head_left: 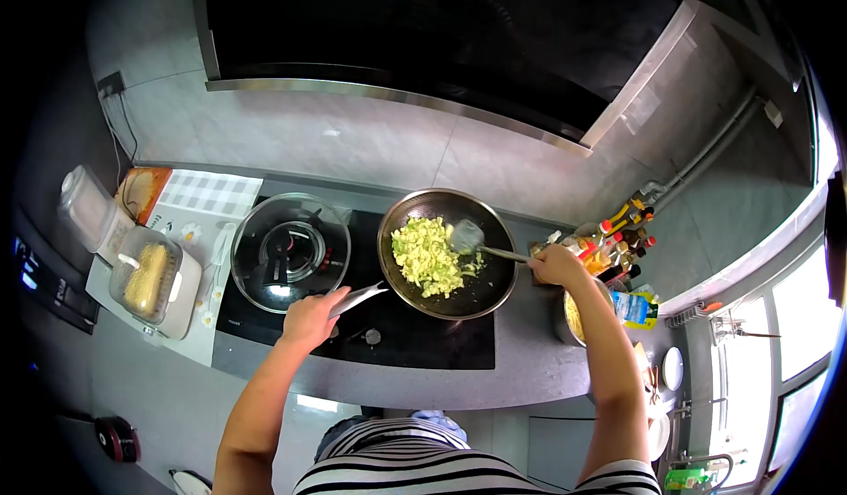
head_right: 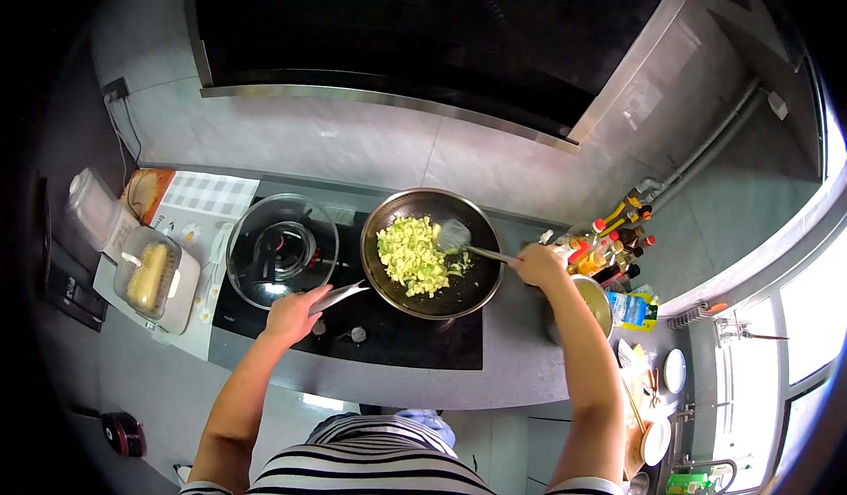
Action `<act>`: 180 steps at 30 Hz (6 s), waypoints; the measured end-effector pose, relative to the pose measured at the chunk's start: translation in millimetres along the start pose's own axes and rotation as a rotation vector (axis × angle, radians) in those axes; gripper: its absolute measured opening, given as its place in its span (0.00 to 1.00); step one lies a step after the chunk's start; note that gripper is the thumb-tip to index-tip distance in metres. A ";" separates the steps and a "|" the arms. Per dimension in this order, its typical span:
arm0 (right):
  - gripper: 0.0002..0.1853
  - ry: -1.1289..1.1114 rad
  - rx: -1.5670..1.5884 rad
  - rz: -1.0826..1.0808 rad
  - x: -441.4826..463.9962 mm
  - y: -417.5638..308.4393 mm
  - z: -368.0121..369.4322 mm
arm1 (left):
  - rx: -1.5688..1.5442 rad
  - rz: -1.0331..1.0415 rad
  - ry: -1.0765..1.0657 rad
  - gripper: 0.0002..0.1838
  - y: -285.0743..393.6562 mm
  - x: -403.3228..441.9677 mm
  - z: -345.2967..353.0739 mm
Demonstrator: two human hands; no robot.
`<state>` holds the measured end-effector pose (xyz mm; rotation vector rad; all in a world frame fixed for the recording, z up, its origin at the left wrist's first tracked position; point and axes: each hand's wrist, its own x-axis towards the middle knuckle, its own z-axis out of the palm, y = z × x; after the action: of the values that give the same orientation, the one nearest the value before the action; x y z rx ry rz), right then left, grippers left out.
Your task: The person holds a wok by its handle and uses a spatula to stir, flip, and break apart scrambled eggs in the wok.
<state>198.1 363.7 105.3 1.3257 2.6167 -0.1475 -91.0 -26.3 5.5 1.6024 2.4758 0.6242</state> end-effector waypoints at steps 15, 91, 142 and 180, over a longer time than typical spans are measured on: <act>0.22 0.390 -0.189 -0.708 -30.1 -62.0 -32.2 | 0.013 0.002 0.024 0.30 1.4 -2.6 4.4; 0.22 0.577 1.124 -0.089 -105.7 -37.7 194.2 | 0.107 -0.178 -0.237 0.14 23.1 21.5 2.2; 0.20 0.434 0.484 -0.241 -155.8 -4.1 59.0 | 0.115 -0.174 -0.281 0.13 21.1 20.9 2.3; 0.18 -0.267 0.104 0.093 -15.3 -24.3 -12.0 | 0.103 -0.151 -0.244 0.15 14.6 22.3 8.0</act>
<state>185.7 339.5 120.3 1.3538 2.3483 -0.4213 -85.6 1.0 6.8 1.4100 2.4490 0.2669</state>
